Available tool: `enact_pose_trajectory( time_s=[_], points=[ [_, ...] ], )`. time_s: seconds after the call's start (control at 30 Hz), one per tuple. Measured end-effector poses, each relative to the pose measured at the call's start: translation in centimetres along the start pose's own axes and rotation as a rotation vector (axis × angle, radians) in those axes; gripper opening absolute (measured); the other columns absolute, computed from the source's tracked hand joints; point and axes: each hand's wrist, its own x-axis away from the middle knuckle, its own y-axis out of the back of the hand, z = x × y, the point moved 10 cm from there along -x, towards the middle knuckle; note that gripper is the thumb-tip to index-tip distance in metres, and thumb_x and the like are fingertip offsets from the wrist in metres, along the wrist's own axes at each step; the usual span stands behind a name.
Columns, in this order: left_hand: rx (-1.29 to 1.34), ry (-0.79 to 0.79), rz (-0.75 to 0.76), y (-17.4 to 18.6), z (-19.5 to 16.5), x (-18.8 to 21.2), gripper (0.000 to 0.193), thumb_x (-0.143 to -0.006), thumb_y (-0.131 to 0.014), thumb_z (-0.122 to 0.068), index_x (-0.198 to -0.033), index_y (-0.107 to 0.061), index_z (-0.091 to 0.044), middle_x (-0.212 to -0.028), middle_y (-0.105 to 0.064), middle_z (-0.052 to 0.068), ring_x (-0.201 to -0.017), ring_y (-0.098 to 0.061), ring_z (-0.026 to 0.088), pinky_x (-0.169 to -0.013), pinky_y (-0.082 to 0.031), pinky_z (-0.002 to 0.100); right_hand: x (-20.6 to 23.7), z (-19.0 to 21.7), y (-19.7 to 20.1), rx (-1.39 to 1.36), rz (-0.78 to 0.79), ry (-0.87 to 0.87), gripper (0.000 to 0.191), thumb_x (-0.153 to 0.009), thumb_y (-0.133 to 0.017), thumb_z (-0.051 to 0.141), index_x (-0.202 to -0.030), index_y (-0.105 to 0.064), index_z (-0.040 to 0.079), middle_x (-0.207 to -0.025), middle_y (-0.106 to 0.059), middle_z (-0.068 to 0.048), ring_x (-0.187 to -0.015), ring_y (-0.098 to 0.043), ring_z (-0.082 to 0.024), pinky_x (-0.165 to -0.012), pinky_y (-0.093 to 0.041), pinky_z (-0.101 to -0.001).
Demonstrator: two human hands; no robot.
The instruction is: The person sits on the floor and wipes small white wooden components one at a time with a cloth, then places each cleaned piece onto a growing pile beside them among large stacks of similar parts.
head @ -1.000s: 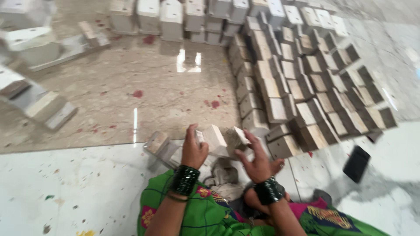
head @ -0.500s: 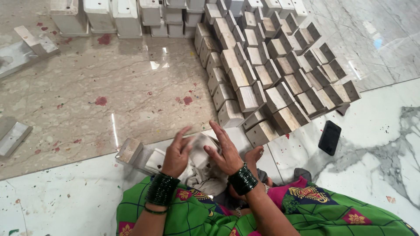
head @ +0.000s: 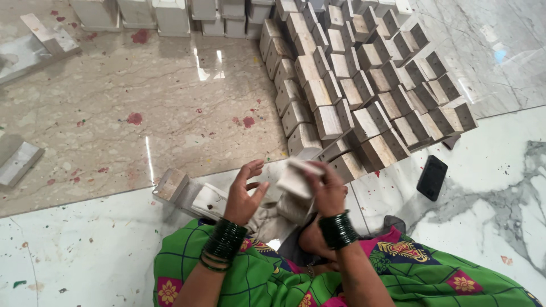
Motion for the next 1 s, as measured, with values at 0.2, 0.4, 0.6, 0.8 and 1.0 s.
enact_pose_trajectory(
  time_s=[0.2,0.4,0.6,0.8,1.0],
  points=[
    [-0.218,0.195,0.008,1.5,3.0,-0.3,0.026,-0.093,-0.063,-0.010,-0.118,-0.069,-0.009,-0.107,-0.079,0.008,-0.091,-0.077,0.017,-0.075,-0.060,0.031,-1.4,-3.8,8.6,-0.240,-0.332,0.176,0.022,-0.104,-0.066,0.011,-0.125,-0.068,0.003,-0.111,-0.073,-0.005,-0.099,-0.066,-0.008,-0.087,-0.054,-0.0232],
    [-0.395,0.245,0.316,-1.5,5.1,1.1,0.026,-0.093,-0.063,-0.020,-0.116,-0.071,-0.011,-0.095,-0.077,0.013,-0.086,-0.076,0.026,-0.079,-0.059,0.037,-1.8,-4.7,11.3,-0.304,-0.472,0.213,0.029,-0.107,-0.062,0.016,-0.132,-0.066,0.003,-0.118,-0.073,-0.006,-0.105,-0.068,-0.009,-0.094,-0.055,-0.0242],
    [-0.522,0.241,0.428,-2.9,5.9,2.3,0.026,-0.091,-0.064,-0.023,-0.113,-0.072,-0.013,-0.101,-0.077,0.012,-0.095,-0.074,0.031,-0.084,-0.057,0.041,-3.7,-4.7,10.7,-0.245,-0.446,0.208,0.029,-0.106,-0.065,0.015,-0.132,-0.067,0.002,-0.110,-0.072,0.001,-0.075,-0.045,-0.001,-0.068,-0.039,-0.0175],
    [-0.512,0.292,0.470,-2.9,7.2,2.7,0.027,-0.091,-0.063,-0.024,-0.114,-0.071,-0.013,-0.105,-0.077,0.012,-0.095,-0.075,0.029,-0.085,-0.058,0.040,-5.4,-4.3,10.5,-0.103,-0.511,0.285,0.028,-0.107,-0.066,0.018,-0.131,-0.069,0.006,-0.089,-0.060,0.009,-0.073,-0.044,-0.001,-0.064,-0.037,-0.0186],
    [-0.508,0.174,0.445,-4.7,7.8,2.1,0.025,-0.091,-0.065,-0.022,-0.112,-0.072,-0.010,-0.103,-0.077,0.014,-0.097,-0.074,0.031,-0.086,-0.057,0.041,-5.3,-3.2,10.7,-0.004,-0.489,0.257,0.029,-0.105,-0.064,0.020,-0.131,-0.067,0.007,-0.086,-0.064,0.009,-0.069,-0.048,0.001,-0.062,-0.041,-0.0175]
  ],
)
